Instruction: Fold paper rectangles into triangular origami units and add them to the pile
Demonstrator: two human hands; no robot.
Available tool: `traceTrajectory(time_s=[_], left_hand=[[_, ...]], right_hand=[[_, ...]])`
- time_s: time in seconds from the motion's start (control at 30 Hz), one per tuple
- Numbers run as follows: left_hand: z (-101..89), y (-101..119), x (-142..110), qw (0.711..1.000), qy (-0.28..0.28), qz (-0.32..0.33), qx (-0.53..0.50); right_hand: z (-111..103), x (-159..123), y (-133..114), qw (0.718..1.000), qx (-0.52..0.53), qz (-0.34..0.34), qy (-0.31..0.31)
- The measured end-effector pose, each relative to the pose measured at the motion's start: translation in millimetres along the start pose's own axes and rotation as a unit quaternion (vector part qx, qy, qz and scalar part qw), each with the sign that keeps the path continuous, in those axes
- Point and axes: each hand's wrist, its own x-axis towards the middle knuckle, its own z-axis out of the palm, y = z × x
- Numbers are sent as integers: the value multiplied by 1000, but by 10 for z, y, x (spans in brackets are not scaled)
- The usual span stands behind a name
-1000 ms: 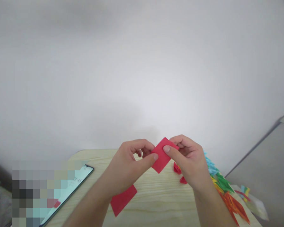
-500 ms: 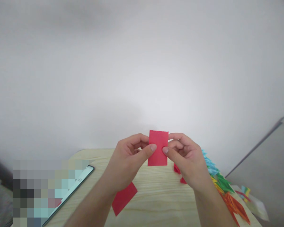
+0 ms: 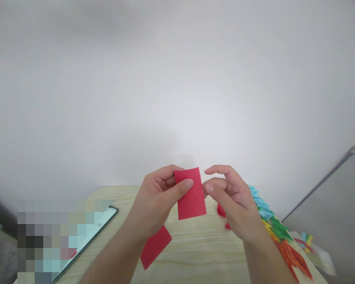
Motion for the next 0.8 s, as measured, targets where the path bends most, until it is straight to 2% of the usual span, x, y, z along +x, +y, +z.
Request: traceTrajectory(time_s=[0.2, 0.3, 0.47, 0.6, 0.7, 0.8], left_hand=[[-16, -19, 15, 999, -7, -7, -46], [-5, -12, 14, 998, -11, -13, -53], [14, 18, 0, 999, -6, -26, -31], [41, 37, 6, 1000, -5, -16, -21], [56, 33, 10, 1000, 12, 0, -1], [52, 7, -5, 1000, 6, -7, -3]], right_hand=[[-35, 29, 71, 989, -109, -103, 9], [-35, 47, 37, 979, -126, -159, 3], [-37, 63, -49, 966, -165, -196, -12], [-33, 48, -44, 967, -168, -193, -2], [-19, 27, -22, 980, -125, -156, 14], [-14, 9, -12, 991, -77, -107, 29]])
